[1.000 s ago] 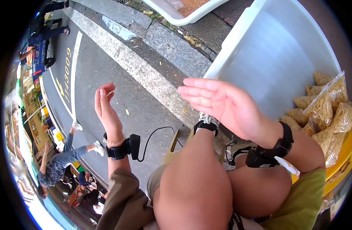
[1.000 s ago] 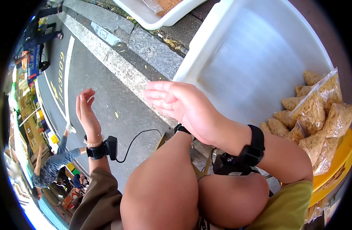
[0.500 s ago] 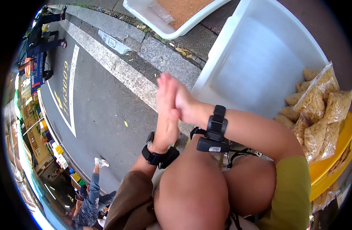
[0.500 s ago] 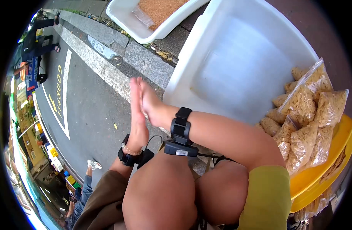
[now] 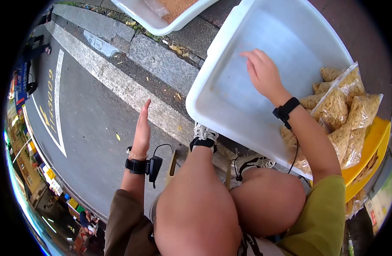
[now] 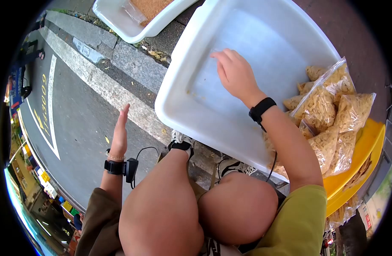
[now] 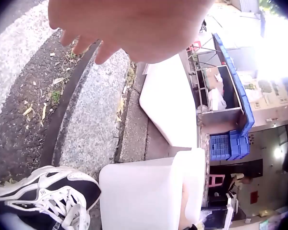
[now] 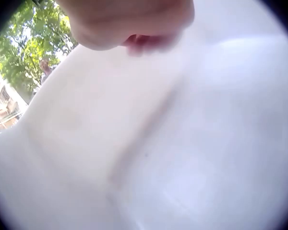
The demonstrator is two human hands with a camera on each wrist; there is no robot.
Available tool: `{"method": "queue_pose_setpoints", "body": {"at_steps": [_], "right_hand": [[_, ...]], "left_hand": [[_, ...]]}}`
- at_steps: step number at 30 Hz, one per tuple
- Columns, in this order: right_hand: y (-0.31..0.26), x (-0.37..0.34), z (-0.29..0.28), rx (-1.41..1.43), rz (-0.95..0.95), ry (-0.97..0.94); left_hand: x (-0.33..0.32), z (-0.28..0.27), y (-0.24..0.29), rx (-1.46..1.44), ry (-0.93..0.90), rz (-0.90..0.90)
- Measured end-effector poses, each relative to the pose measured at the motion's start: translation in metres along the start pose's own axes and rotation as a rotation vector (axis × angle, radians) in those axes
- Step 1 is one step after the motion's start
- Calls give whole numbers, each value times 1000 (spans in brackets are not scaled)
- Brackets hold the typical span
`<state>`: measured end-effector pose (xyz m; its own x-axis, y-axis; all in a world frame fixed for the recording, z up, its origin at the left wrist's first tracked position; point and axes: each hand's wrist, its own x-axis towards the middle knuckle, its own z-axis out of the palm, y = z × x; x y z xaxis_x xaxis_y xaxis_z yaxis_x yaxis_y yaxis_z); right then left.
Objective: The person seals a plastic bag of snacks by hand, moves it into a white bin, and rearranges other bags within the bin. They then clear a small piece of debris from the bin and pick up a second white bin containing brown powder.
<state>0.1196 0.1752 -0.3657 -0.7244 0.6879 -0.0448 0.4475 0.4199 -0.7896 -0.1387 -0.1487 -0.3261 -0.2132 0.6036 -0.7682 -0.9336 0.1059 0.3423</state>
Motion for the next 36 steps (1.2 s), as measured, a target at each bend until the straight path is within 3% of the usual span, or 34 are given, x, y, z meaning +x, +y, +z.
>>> {"method": "queue_pose_setpoints", "body": {"at_steps": [1, 2, 3, 5, 9, 11, 15, 17, 19, 22, 23, 25, 26, 28, 30, 31, 32, 34, 36], "right_hand": [[12, -12, 1, -292, -260, -110], [23, -24, 6, -581, -518, -222], [32, -34, 15, -579, -512, -230], [48, -51, 31, -683, -319, -284], [37, -59, 65, -649, -264, -339], [27, -57, 76, -405, -292, -510], [11, -58, 84, -207, -190, -566], [5, -57, 82, -30, -96, -727], [-1, -59, 84, -16, -85, -757], [-6, -59, 83, 12, -76, -822], [-6, -58, 79, 24, -72, -856], [-2, -50, 73, 77, -81, -854], [0, -45, 69, 125, -83, -850], [2, -41, 59, 138, -61, -771], [4, -42, 51, 152, -35, -693], [5, -45, 48, -18, -142, -577], [6, -47, 45, -187, -247, -454], [14, -49, 39, -327, -316, -422], [22, -55, 33, -476, -384, -395]], "left_hand": [[-2, 13, -8, -4, 6, -4], [-2, 29, -27, 639, 120, 128], [-2, 37, -39, 1284, 225, 258], [10, 12, -46, 1255, 268, 233], [7, 16, -58, 1242, 259, 223], [8, 16, -60, 1277, 250, 231], [11, 11, -65, 1262, 236, 229], [13, 8, -67, 1256, 230, 236], [13, 15, -66, 1255, 228, 252], [10, 40, -69, 1400, 220, 546], [6, 52, -67, 1402, 230, 548], [0, 70, -65, 1748, 57, 1084], [-5, 70, -67, 1911, -88, 1162], [-8, 81, -71, 2244, -422, 1268], [4, 88, -78, 2309, -475, 1208], [11, 89, -79, 2375, -532, 1149], [15, 85, -74, 2435, -438, 1153], [31, 75, -55, 2110, 130, 1010], [44, 32, -23, 1690, 801, 480]]}}
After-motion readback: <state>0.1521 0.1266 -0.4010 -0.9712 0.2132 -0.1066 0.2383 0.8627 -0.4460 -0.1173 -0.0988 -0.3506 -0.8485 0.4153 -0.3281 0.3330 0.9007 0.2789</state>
